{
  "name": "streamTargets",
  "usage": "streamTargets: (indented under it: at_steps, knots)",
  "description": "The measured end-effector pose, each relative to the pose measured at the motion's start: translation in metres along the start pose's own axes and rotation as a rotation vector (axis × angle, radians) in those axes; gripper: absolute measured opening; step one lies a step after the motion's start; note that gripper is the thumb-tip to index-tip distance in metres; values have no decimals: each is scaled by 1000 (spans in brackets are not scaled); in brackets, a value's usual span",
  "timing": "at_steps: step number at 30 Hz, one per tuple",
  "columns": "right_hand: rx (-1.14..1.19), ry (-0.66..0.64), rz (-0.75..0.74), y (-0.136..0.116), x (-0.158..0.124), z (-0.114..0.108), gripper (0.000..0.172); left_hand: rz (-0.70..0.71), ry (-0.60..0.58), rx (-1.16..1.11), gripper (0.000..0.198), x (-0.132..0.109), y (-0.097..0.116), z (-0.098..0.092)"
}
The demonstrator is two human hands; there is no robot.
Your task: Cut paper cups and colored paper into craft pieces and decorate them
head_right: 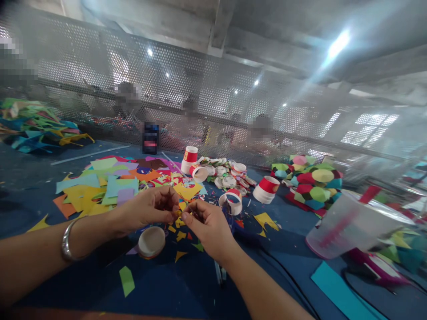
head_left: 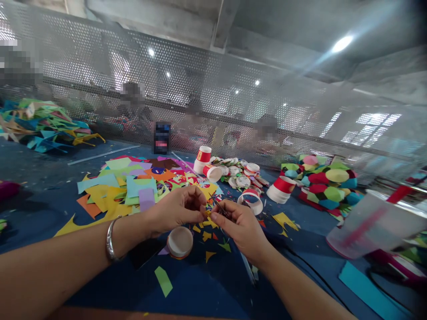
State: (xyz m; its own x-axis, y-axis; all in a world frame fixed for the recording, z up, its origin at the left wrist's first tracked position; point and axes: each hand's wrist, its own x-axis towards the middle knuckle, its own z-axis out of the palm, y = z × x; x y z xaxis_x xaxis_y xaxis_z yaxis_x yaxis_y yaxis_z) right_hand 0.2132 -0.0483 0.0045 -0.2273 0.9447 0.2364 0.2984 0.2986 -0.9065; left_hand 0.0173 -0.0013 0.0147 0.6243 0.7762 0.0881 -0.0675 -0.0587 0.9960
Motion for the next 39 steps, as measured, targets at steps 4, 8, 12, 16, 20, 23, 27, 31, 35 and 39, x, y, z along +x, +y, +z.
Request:
streamTargets:
  at_steps: [4,8,12,16,20,23,27,31,35,39]
  knots:
    - [11,-4,-3,0,0,0,22,-20,6,-17,27,-1,-1,-1]
    - [18,-4,-5,-1,1,1,22,-49,-37,-3,21,-1,-3,0]
    - [16,-15,7,-2,1,2,22,-47,-8,-47,18,-2,-3,-1]
    - [15,-38,-4,-2,1,2,22,-55,3,-131,15,-2,0,-2]
    - [40,-51,27,-3,1,2,26,-102,45,-226,13,-1,4,-7]
    - [84,-78,98,-4,1,3,30,-124,46,-294,12,2,3,-12]
    - [186,-153,185,-6,-1,4,33,-125,42,-367,9,4,1,-15]
    - [266,-191,212,-7,-2,4,33,-145,49,-415,7,2,2,-13]
    - [319,-193,213,-8,-3,4,35,-145,34,-455,6,2,2,-11]
    - [332,-182,210,-9,-4,4,38,-155,33,-470,6,3,2,-11]
